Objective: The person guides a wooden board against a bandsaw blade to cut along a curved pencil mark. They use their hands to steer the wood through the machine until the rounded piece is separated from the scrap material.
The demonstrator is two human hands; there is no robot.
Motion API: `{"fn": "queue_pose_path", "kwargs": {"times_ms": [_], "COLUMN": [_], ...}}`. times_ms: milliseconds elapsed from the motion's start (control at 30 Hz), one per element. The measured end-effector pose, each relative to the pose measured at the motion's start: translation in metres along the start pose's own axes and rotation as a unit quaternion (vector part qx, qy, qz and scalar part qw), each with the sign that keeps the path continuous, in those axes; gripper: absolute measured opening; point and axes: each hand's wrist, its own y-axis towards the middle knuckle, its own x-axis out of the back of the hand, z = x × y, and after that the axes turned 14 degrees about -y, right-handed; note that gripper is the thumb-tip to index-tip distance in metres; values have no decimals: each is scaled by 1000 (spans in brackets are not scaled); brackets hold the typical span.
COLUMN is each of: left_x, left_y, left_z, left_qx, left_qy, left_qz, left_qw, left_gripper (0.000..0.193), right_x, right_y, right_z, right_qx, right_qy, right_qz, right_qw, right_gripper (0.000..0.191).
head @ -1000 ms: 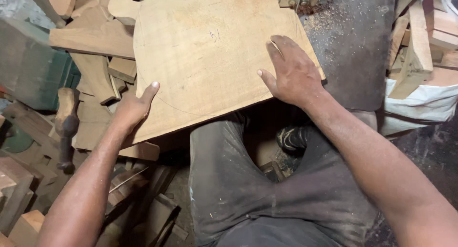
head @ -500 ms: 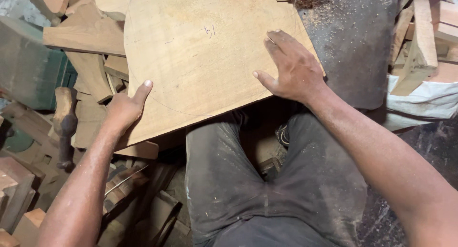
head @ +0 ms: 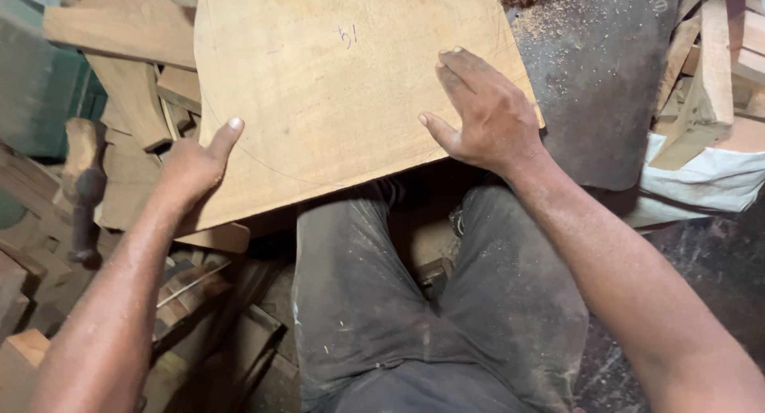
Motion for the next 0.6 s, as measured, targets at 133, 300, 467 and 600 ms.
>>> {"fn": "queue_pose_path", "kwargs": {"times_ms": [133, 300, 467, 600], "left_x": [-1, -2, 0, 2], "left_y": [2, -3, -12, -17], "left_z": [3, -3, -9, -13], "left_qx": [2, 18, 21, 26], "left_qy": [4, -5, -26, -29], "left_qz": [1, -3, -2, 2], "left_qw": [1000, 1000, 999, 999], "left_gripper": [100, 100, 95, 96], "right_x": [-2, 1, 4, 5], "right_y": [0, 1, 0, 0], "right_z": [-2, -4, -5, -5], "right_qx": [4, 2, 11, 7], "right_qy": [3, 15, 14, 23], "right_qz": [-6, -6, -12, -11], "right_qw": [1000, 1000, 1000, 1000], "right_gripper": [65, 64, 64, 63]}}
